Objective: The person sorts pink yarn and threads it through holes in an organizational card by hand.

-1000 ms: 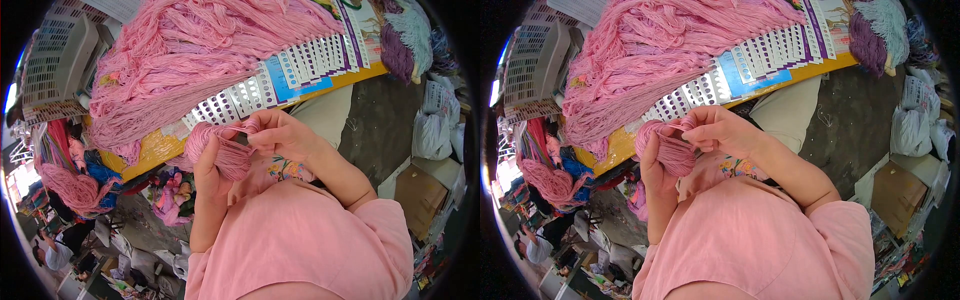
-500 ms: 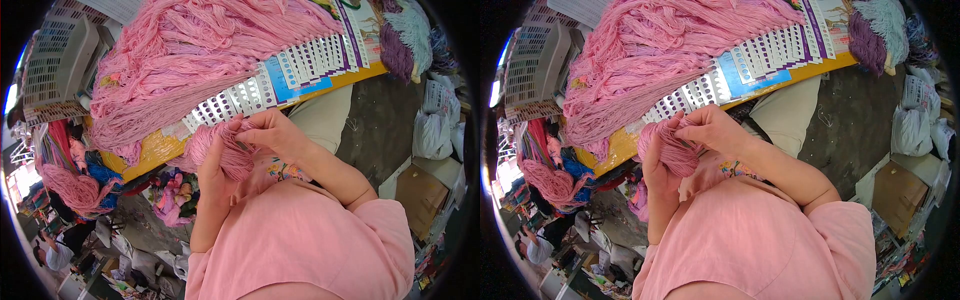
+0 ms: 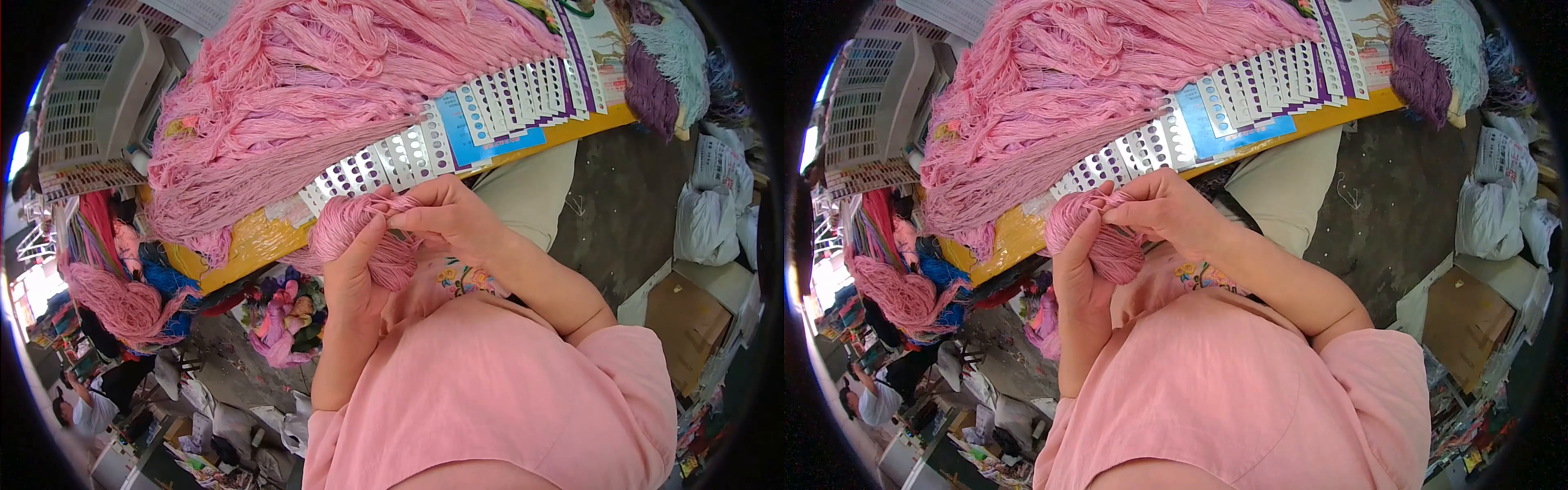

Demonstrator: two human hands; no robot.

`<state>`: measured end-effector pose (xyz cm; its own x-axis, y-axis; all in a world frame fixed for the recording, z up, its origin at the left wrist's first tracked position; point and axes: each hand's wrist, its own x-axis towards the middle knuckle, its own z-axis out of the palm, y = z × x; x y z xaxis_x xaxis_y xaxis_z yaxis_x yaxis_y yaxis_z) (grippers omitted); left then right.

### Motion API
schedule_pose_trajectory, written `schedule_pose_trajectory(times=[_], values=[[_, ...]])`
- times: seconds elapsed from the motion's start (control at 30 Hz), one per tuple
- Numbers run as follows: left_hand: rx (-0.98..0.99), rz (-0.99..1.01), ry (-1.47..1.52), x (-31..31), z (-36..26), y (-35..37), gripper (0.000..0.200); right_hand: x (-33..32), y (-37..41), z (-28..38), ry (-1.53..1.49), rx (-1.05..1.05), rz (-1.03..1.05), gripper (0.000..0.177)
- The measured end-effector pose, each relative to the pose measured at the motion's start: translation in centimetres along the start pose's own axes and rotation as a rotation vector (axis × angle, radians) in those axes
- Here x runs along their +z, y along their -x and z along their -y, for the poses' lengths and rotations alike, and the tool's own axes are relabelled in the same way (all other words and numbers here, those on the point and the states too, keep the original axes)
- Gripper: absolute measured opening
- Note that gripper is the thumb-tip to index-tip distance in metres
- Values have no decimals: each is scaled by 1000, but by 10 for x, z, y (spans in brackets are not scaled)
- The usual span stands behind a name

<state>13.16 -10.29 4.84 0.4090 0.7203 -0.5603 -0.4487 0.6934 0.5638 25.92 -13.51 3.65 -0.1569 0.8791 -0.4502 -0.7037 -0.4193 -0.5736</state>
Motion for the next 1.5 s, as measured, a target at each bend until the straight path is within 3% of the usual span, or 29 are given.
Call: schedule_pose_trajectory(times=[0.33,0.4,0.43,0.5,0.53,0.57,0.6,0.63,0.67,0.7,0.73,0.8,0.87,0.93,0.97,1.03,1.1,1.13,1.17,1.2,1.23,1.27,1.3,1.33,1.37,1.43,1.5], values=[[-18,-1,44,-2,2,2,20,-3,1,0,-105,-44,-13,6],[143,288,100,-3,3,-2,21,-4,3,3,-294,14,77,8],[75,386,307,-6,-3,-5,23,-8,5,5,-292,9,76,8],[-19,280,128,-4,-16,4,24,-20,11,10,-429,173,396,8],[-51,216,-243,6,-26,3,17,-20,12,12,-418,266,405,7],[-23,206,-429,0,-24,-3,15,-19,15,17,-414,265,405,7],[10,191,-613,-7,-24,-7,14,-15,21,27,-98,225,305,7],[-275,245,-529,-8,-43,-6,11,-11,24,38,218,178,207,7],[-305,294,-479,-12,-54,-6,11,-13,27,49,788,-15,153,8],[-339,346,-431,-15,-62,-7,11,-11,32,56,847,-24,197,8],[-272,209,-489,-20,-67,-3,10,-9,37,64,905,-34,236,9],[-46,227,-186,-48,-88,-9,13,-11,42,78,558,-179,311,11],[25,119,451,-108,-111,-12,19,-22,43,97,-5,-273,370,11],[4,386,649,-169,-126,-9,18,-39,45,114,-296,-363,453,13],[79,214,657,-208,-141,-4,15,-53,45,121,-382,-395,519,11],[241,-335,507,-300,-171,19,21,-86,52,141,-463,-561,311,7],[241,-725,378,-362,-199,49,34,-149,63,181,-433,-712,197,8],[252,-751,472,-357,-208,57,35,-180,78,211,-463,-750,178,11],[265,-779,566,-352,-218,66,37,-207,102,235,-215,-1065,-353,12],[287,-833,751,-339,-233,74,40,-262,132,272,-264,-1252,-568,14],[303,-885,936,-327,-246,80,43,-287,163,291,-273,-1271,-377,15],[404,-698,537,-337,-242,76,45,-313,189,309,-276,-1279,-186,16],[563,-557,172,-347,-238,72,48,-285,182,309,-159,-1273,-172,10],[520,-387,231,-293,-221,45,40,-251,150,295,-94,-1217,-235,11],[287,-146,504,-224,-195,11,33,-218,111,272,-32,-1162,-297,12],[-68,168,727,-122,-148,-36,27,-196,47,223,494,-974,-356,13],[-45,235,584,-71,-125,-59,27,-161,32,209,229,-783,-310,11]])
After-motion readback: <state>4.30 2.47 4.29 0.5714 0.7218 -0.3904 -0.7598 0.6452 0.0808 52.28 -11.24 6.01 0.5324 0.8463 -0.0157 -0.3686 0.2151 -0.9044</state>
